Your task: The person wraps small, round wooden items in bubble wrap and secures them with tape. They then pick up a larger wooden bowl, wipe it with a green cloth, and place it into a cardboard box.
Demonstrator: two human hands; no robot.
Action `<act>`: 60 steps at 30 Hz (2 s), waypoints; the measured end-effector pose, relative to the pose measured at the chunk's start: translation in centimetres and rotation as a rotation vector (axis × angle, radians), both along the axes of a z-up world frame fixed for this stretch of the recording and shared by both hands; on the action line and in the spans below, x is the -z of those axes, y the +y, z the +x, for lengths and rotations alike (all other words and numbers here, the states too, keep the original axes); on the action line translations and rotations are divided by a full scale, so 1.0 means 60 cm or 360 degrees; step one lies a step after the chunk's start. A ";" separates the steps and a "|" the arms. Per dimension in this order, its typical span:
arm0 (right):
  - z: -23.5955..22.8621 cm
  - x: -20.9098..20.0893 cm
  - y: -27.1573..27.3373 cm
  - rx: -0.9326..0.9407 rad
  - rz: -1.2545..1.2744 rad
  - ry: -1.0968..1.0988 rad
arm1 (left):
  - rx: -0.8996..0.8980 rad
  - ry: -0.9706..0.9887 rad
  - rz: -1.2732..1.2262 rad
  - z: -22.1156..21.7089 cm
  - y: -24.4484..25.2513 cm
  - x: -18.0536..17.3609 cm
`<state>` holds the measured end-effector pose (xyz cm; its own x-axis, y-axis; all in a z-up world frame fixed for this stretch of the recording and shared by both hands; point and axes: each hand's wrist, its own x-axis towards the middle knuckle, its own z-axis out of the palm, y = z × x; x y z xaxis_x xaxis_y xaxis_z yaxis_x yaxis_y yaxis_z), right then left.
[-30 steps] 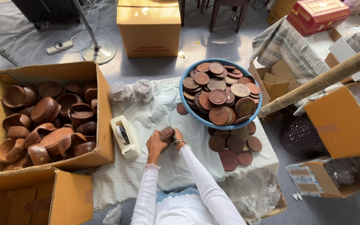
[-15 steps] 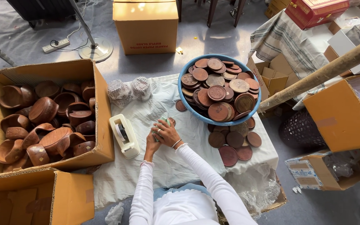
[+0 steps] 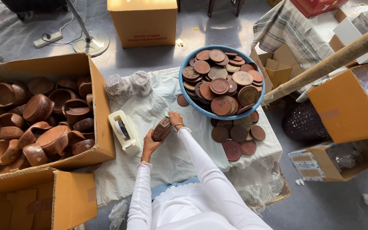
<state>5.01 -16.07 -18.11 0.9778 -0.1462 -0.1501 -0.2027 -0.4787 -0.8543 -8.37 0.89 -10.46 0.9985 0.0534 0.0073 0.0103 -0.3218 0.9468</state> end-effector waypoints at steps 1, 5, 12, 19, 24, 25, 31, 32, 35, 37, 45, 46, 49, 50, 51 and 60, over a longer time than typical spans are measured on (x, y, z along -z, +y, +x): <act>0.002 0.008 0.009 0.0096 -0.0059 0.0064 | -0.0078 0.0044 0.0044 0.000 -0.001 -0.020; -0.056 -0.056 0.052 0.0092 -0.0282 -0.0264 | -0.0301 -0.0115 0.0166 0.001 -0.016 -0.052; -0.168 -0.260 0.046 -0.0564 -0.0641 -0.1333 | -0.0236 -0.0107 0.0322 0.019 -0.026 0.008; -0.067 -0.049 0.016 -0.0117 0.0102 -0.0140 | -0.0225 -0.0040 0.0295 0.013 -0.023 -0.046; -0.182 -0.266 0.054 -0.0642 -0.0420 -0.1180 | -0.0236 -0.0058 0.0266 0.025 0.003 0.012; -0.207 -0.309 0.059 -0.0823 -0.0529 -0.1336 | -0.0201 -0.0206 0.0209 0.025 0.010 0.044; -0.113 -0.115 0.033 -0.0443 -0.0087 -0.0578 | -0.0209 0.0096 0.0292 -0.013 0.012 -0.063; -0.114 -0.105 0.041 -0.0450 -0.0085 -0.0582 | -0.0216 0.0093 0.0293 -0.015 0.014 -0.057; -0.138 -0.152 0.063 -0.0301 -0.0070 -0.0618 | -0.0283 0.0167 0.0326 -0.008 0.014 -0.028; -0.194 -0.280 0.085 -0.0518 -0.0478 -0.1241 | -0.0325 0.0256 0.0290 0.000 0.012 0.011; -0.117 -0.123 0.042 -0.0402 -0.0102 -0.0857 | -0.0276 0.0170 0.0423 -0.021 0.007 -0.023; -0.104 -0.079 0.033 -0.0241 0.0100 -0.0551 | -0.0334 0.0196 0.0454 -0.025 0.005 -0.022; -0.069 -0.004 0.012 0.0033 0.0480 0.0013 | -0.0434 -0.0045 0.0544 -0.040 -0.017 -0.094; -0.062 0.035 0.006 0.0034 0.0476 0.0016 | -0.0433 -0.0040 0.0540 -0.038 -0.022 -0.091; -0.049 0.071 0.002 0.0108 0.0600 0.0141 | -0.0374 -0.0148 0.0508 -0.031 -0.026 -0.090; -0.178 -0.224 0.040 -0.0484 -0.0525 -0.1159 | -0.0192 -0.0101 -0.0176 0.002 -0.033 -0.002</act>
